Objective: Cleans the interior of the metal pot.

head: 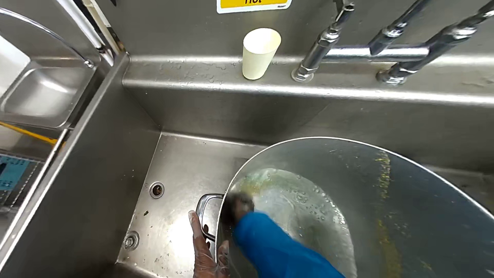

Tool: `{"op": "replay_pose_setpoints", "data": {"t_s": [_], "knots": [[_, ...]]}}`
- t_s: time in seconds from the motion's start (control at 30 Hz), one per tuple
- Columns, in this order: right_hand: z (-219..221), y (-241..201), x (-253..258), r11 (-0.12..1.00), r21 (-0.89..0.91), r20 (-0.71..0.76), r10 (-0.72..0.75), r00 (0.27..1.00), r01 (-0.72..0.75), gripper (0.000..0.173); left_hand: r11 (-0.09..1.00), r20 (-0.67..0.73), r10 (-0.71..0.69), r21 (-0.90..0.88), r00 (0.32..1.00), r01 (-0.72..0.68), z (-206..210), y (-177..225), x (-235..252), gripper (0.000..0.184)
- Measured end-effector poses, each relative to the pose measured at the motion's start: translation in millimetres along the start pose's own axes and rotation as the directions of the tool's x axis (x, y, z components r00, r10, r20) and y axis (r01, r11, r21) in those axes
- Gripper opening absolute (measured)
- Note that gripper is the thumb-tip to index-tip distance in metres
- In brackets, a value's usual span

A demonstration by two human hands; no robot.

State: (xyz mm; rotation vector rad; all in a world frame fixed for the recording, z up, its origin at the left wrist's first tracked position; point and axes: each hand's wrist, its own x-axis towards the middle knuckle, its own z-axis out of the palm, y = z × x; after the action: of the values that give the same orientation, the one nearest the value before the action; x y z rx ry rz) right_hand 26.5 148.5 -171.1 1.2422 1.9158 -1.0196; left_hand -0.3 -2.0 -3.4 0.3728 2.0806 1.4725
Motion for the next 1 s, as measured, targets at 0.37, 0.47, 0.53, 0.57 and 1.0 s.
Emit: {"op": "replay_pose_setpoints", "data": {"t_s": [0.37, 0.47, 0.53, 0.57, 1.0], "knots": [[-25, 0, 26, 0.999, -0.033, 0.004, -0.014, 1.0, 0.014, 0.05, 1.0, -0.005, -0.014, 0.013, 1.0, 0.014, 1, 1, 1, 0.096], [33, 21, -42, 0.987, -0.108, 0.209, -0.094, 0.973, 0.118, 0.049, 1.0, -0.004, 0.004, -0.024, 1.0, -0.004, 2, 3, 4, 0.095], [33, 34, -62, 0.881, -0.34, 0.453, -0.152, 0.879, 0.328, 0.045, 1.0, -0.005, -0.018, -0.014, 1.0, 0.018, 2, 4, 2, 0.095], [20, 33, -58, 0.861, -0.378, 0.455, -0.147, 0.878, 0.34, 0.046, 1.0, 0.001, -0.021, -0.007, 1.0, 0.021, 3, 3, 2, 0.095], [22, 84, -53, 0.928, -0.294, 0.421, -0.091, 0.902, 0.23, 0.055, 0.999, -0.005, -0.022, 0.029, 1.0, 0.022, 3, 1, 3, 0.096]]}}
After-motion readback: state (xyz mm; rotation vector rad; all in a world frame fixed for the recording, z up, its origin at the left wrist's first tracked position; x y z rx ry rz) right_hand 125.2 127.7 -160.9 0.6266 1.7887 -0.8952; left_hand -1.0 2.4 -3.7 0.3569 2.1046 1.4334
